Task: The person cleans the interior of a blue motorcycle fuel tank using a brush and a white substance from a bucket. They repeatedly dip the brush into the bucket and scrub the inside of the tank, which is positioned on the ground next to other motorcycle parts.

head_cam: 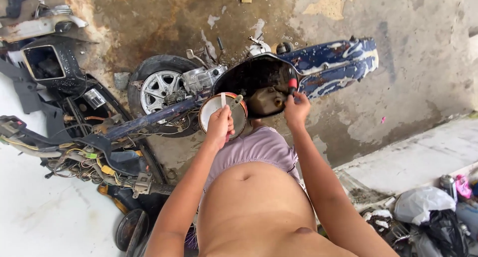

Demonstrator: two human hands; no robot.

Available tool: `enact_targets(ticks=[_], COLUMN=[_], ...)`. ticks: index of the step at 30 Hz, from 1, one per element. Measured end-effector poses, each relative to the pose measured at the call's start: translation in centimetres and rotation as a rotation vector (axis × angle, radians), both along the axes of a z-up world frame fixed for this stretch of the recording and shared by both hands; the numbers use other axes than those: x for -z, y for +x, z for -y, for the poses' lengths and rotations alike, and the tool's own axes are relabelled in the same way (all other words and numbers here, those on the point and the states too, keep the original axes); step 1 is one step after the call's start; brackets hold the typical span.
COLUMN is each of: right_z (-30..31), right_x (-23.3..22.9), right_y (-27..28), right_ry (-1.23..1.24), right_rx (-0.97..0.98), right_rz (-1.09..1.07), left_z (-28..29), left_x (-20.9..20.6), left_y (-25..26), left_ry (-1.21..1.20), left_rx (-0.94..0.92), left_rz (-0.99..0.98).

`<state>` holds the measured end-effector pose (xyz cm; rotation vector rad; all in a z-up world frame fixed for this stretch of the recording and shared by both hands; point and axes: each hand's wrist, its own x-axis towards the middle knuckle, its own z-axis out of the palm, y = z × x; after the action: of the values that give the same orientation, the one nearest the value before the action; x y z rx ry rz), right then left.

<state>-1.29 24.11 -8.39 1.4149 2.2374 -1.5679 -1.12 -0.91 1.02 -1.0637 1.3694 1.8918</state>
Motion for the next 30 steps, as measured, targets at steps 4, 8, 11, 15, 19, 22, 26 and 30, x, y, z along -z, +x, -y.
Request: enact_targets(ticks=[4, 8, 11, 15, 19, 22, 26, 30], right_z=[-1.2, -2.5, -3.1, -1.8, -0.3, 0.0, -1.5, -1.1], right_x=[4.6, 1.8, 3.4, 3.6, 2.1, 1.1, 1.2, 0.5], right_y=[1.6, 3.3, -0.1, -1.3, 3.8, 1.7, -2.3, 4.2], right_ry=[0.116, 0.056, 0.175, 0.134, 0.004, -0.022, 0.118, 0.084], right_rx=[0.007, -0.085, -0.186, -0.180, 0.013, 0.059, -0.118, -0.072], right_rz=[-0.029, 0.015, -0.023, -0.126, -0.063, -0.044, -0.089, -0.016], left_z=[0.7, 1.5, 0.9, 0.9, 1.6, 1.6, 1.3, 1.8], left_x=[-0.1, 0.6, 0.7, 0.7, 1.3, 0.8, 1.2, 0.3], left_y=[0.9, -0.1, -0.7, 0.5, -0.2, -0.2, 0.4, -0.2], left_ry=[-0.015, 0.017, 0.025, -0.011, 0.025, 0.055, 0.038, 0.051], left_rx=[0.047, 0.051, 0.062, 0.086, 0.077, 0.091, 0.106, 0.111], left_rz=[-0.019, 0.008, -0.010, -0.043, -0.023, 0.006, -0.030, -0.001])
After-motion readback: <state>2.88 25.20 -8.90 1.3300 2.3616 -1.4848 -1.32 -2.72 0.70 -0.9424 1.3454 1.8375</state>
